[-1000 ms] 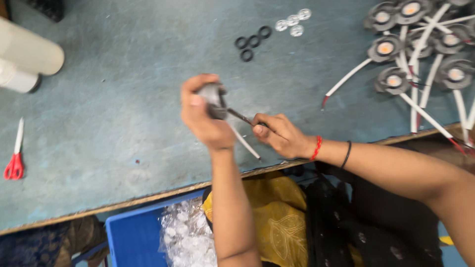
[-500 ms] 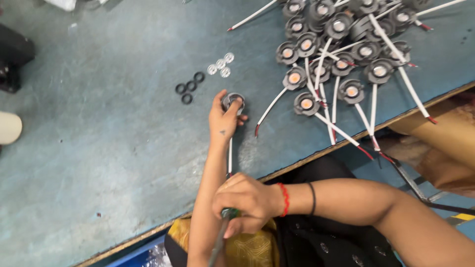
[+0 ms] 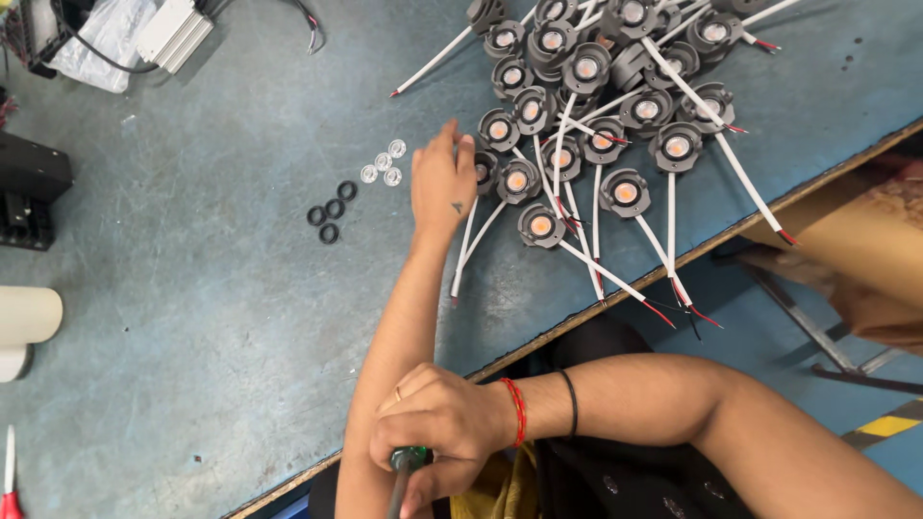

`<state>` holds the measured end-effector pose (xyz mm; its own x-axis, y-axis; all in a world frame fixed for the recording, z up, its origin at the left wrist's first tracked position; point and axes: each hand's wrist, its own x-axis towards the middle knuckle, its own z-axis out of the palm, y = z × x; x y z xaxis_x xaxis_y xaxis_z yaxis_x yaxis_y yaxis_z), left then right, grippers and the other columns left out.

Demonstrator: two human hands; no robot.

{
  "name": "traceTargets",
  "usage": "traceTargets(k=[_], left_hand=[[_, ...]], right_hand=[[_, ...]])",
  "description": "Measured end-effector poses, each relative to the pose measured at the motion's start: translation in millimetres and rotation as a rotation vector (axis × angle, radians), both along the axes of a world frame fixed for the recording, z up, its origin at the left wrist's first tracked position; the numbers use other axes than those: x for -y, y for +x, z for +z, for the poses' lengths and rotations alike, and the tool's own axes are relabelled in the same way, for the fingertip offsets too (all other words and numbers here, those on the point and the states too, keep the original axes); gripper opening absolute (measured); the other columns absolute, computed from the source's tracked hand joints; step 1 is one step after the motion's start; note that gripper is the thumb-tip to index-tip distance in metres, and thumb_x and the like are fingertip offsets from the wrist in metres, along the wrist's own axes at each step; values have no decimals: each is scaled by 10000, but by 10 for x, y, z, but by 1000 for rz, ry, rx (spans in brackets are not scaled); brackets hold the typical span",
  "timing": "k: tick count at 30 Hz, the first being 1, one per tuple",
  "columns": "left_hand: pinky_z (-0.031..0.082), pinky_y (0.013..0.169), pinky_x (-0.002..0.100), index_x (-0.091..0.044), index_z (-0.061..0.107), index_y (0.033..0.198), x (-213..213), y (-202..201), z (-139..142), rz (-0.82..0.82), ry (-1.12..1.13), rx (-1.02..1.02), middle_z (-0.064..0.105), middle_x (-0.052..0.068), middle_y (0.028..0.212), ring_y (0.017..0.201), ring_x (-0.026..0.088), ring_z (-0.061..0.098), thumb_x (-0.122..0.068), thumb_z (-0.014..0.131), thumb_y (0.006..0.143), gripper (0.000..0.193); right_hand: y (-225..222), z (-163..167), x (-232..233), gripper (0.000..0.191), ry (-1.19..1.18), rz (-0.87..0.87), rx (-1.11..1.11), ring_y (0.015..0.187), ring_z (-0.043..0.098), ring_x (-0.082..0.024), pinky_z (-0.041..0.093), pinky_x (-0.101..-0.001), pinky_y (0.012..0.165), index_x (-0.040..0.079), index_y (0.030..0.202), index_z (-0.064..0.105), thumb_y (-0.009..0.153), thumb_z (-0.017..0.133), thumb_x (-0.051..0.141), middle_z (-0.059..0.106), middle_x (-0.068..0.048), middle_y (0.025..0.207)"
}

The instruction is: The person assembles LED light units by inserting clear plastic lenses into grey housings and securing them with a screwdriver. They handle multiple units one at a time, placing finished assemblies on the table.

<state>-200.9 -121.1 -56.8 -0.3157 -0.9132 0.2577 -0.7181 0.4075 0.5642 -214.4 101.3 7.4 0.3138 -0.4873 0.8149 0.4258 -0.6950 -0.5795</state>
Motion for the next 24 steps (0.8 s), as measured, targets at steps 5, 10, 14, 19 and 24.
traceTargets(k=[5, 10, 14, 19, 24], left_hand=[[506, 961, 432, -162, 572, 1403, 125, -225, 241, -190, 72, 29, 598, 188, 1338, 1188, 369, 605, -319, 801, 789, 673], [534, 935, 419, -244, 666, 1301, 212, -361, 491, -92, 288, 256, 732, 68, 1177, 1103, 300, 689, -371, 853, 660, 679], [549, 904, 412, -173, 707, 1204, 378, -184, 507, 61, 143, 209, 727, 119, 1112, 1034, 314, 704, -366, 924, 622, 651], [581, 806, 330, -92, 701, 1240, 417, 335, 536, 155, 186, -551, 728, 68, 1057, 931, 213, 712, -110, 888, 684, 587], [586, 791, 317, -86, 633, 1232, -57, 1471, 787, 140, 486, -1317, 714, 81, 1088, 1000, 202, 713, -22, 700, 829, 414]], right_hand=[[-23, 75, 31, 446, -109, -22, 101, 698, 614, -248, 484, -344, 628, 65, 972, 553, 1082, 583, 497, 560, -50, 841], [-116, 93, 140, 486, -142, -105, 142, 656, 604, -262, 478, -361, 590, 46, 941, 572, 1056, 607, 516, 552, -52, 784], [-87, 85, 154, 468, -85, -109, 176, 651, 589, -251, 451, -353, 560, 65, 912, 561, 1036, 604, 514, 532, -37, 756], [-62, 51, 114, 467, -104, -48, 64, 635, 585, -247, 446, -346, 572, 85, 930, 559, 1040, 638, 532, 528, -34, 780], [-50, -7, 100, 455, 103, -52, 8, 669, 616, -169, 474, -301, 599, 93, 1021, 572, 1130, 544, 533, 582, -15, 784]])
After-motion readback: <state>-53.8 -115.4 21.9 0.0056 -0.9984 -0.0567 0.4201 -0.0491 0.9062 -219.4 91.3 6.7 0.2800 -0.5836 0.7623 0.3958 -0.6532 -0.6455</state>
